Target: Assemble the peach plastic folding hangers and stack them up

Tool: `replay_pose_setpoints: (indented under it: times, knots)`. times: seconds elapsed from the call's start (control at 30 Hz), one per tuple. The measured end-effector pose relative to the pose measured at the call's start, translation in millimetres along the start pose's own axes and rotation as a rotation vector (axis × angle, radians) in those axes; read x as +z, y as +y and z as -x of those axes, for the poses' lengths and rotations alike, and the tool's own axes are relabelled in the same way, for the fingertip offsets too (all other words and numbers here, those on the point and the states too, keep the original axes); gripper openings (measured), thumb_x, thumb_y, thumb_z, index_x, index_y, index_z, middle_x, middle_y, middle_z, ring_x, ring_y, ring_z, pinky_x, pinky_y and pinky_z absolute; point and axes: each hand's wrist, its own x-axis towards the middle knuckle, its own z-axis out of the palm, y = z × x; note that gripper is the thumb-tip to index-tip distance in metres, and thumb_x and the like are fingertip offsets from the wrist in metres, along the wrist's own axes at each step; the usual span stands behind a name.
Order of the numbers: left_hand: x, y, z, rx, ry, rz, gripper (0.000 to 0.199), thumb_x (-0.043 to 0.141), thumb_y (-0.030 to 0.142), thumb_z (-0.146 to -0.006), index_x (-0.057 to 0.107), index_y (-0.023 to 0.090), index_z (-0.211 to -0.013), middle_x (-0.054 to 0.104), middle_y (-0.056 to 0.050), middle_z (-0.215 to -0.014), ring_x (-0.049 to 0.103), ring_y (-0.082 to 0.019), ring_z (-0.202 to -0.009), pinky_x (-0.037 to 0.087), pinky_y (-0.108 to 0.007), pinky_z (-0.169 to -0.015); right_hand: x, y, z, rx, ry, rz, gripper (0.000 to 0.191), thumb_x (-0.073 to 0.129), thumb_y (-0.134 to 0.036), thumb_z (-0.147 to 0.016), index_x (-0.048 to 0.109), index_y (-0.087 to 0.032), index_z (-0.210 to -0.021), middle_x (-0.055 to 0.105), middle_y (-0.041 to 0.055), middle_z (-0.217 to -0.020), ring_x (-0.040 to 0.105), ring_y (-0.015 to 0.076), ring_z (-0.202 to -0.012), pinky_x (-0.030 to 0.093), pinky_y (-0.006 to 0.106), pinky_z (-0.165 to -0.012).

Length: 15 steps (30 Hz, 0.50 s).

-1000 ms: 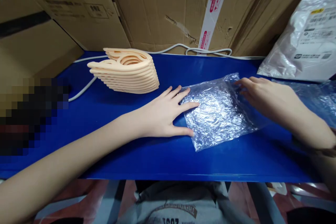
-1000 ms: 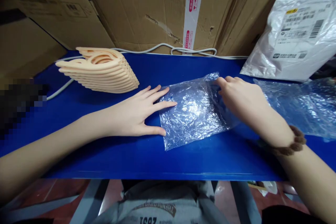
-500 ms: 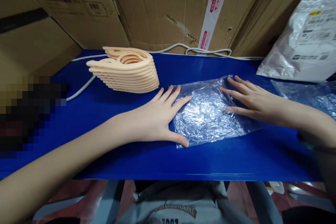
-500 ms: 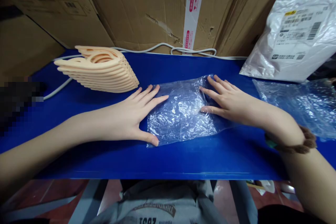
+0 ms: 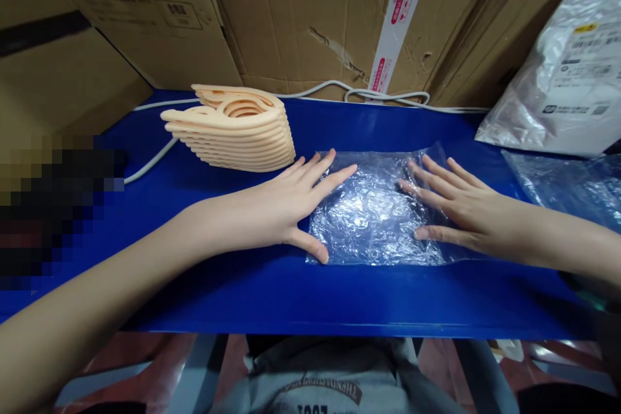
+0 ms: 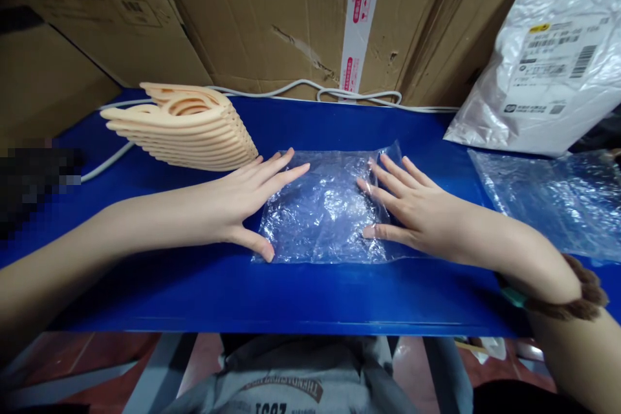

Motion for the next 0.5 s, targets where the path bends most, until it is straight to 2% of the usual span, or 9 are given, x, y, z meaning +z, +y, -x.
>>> replay_pose_setpoints:
  times: [0.1, 0.2, 0.33, 0.4, 0.5]
  knots:
    - [-1.1, 0, 1, 0.007, -0.01, 0.01, 0.117, 0.065, 0.071, -0.074, -0.005, 0.026, -0.156, -0.004, -0.023, -0.16, 0.002, -0.04, -0.147, 0.021, -0.057, -0.116, 4, 0, -1, -0.028, 0.0, 0.038, 0.08, 0.047, -0.065, -0.09, 0.027, -0.022, -0.154, 0.019, 0.0141, -0.159, 0.005, 0.037, -0.146, 0.005, 0.068, -0.114]
    - [-1.4, 0, 1, 0.001, -0.02, 0.016, 0.118, 0.064, 0.073, -0.074, -0.007, 0.026, -0.156, -0.003, -0.022, -0.161, 0.002, -0.04, -0.147, 0.021, -0.057, -0.116, 4, -1, -1, -0.037, -0.019, 0.024, 0.081, 0.047, -0.064, -0.09, 0.024, -0.021, -0.155, 0.018, 0.0154, -0.16, 0.003, 0.0375, -0.146, 0.004, 0.068, -0.114]
    - [-0.8, 0, 1, -0.015, -0.044, 0.011, 0.12, 0.064, 0.075, -0.072, -0.009, 0.028, -0.155, -0.004, -0.023, -0.16, -0.001, -0.041, -0.147, 0.02, -0.059, -0.115, 1, -7, -3, -0.047, -0.083, -0.101, 0.083, 0.05, -0.06, -0.091, 0.008, -0.031, -0.156, 0.002, 0.0084, -0.163, 0.002, 0.035, -0.147, 0.014, 0.062, -0.116]
    - [-0.7, 0, 1, -0.016, -0.051, 0.009, 0.121, 0.064, 0.075, -0.072, -0.01, 0.028, -0.155, -0.004, -0.024, -0.16, -0.002, -0.041, -0.147, 0.02, -0.06, -0.115, -1, -12, -7, -0.055, -0.087, -0.162, 0.084, 0.055, -0.057, -0.091, 0.004, -0.036, -0.155, -0.002, 0.0037, -0.163, 0.001, 0.0343, -0.147, 0.013, 0.06, -0.117]
    - [-2.1, 0, 2, -0.009, -0.052, 0.013, 0.121, 0.064, 0.075, -0.072, -0.01, 0.027, -0.155, -0.005, -0.024, -0.16, -0.002, -0.041, -0.146, 0.021, -0.06, -0.115, -6, -19, -14, -0.1, -0.111, -0.242, 0.082, 0.058, -0.052, -0.091, 0.008, -0.042, -0.154, -0.005, -0.0009, -0.164, -0.003, 0.0337, -0.147, 0.009, 0.06, -0.117]
